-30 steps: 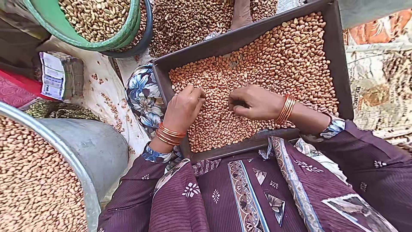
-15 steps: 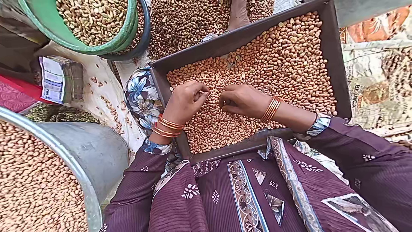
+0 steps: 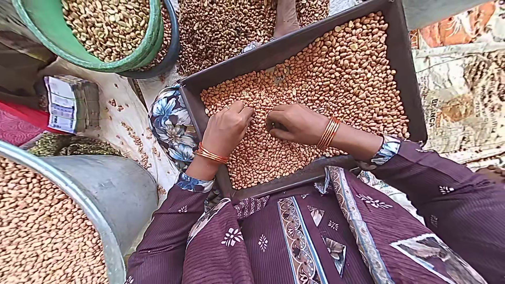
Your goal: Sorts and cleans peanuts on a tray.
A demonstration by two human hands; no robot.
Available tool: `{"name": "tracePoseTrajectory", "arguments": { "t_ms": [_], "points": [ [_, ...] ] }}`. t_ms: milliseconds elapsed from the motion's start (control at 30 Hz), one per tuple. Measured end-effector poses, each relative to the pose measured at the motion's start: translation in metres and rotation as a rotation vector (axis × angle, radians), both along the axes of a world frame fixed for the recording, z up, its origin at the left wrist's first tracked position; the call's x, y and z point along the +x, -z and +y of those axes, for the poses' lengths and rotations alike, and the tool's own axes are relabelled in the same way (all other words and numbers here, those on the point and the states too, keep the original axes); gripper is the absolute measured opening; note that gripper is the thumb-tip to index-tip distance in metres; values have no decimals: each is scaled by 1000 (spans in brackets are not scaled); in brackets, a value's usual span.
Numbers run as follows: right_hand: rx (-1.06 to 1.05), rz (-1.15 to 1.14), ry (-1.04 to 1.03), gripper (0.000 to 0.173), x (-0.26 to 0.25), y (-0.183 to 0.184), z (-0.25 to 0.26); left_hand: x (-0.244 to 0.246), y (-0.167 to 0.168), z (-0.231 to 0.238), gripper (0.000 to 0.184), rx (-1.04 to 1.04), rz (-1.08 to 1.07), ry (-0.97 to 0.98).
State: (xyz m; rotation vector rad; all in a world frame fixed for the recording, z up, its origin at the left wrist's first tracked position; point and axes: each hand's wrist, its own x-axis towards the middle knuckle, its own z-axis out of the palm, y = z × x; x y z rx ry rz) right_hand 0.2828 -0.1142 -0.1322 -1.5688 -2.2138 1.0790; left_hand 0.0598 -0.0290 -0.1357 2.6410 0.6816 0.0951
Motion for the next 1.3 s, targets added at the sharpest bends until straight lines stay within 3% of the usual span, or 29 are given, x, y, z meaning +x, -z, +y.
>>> {"name": "tracePoseTrajectory", "arguments": {
  "t_ms": [300,567,833,933,1000,1133,1200,1300],
  "points": [
    [10,-14,4,15,-2,0,-1,7,8,-8,17,107,32,-6],
    [-33,-74,133,9,8,-21,5,4,6,-17,17,129,59,-33],
    [-32,-107,36,12,11,-12,2,3,-4,-14,16,-21,135,-49],
    [-10,-69,18,13,15,-16,16,-3,-4,-1,14,-127,-25,-54],
    [-39,-26,37,13,17,-23,34,-1,-1,17,17,-220,-172,-156],
    [-54,38,158,18,11,-21,76,-5,-24,43,10,-695,-541,-384],
    [-44,-64,209,23,0,-15,90,-10,-34,49,18,-927,-737,-419],
    [-83,-262,224,23,-20,-9,97,-22,-36,53,24,-1110,-864,-470]
  ]
}}
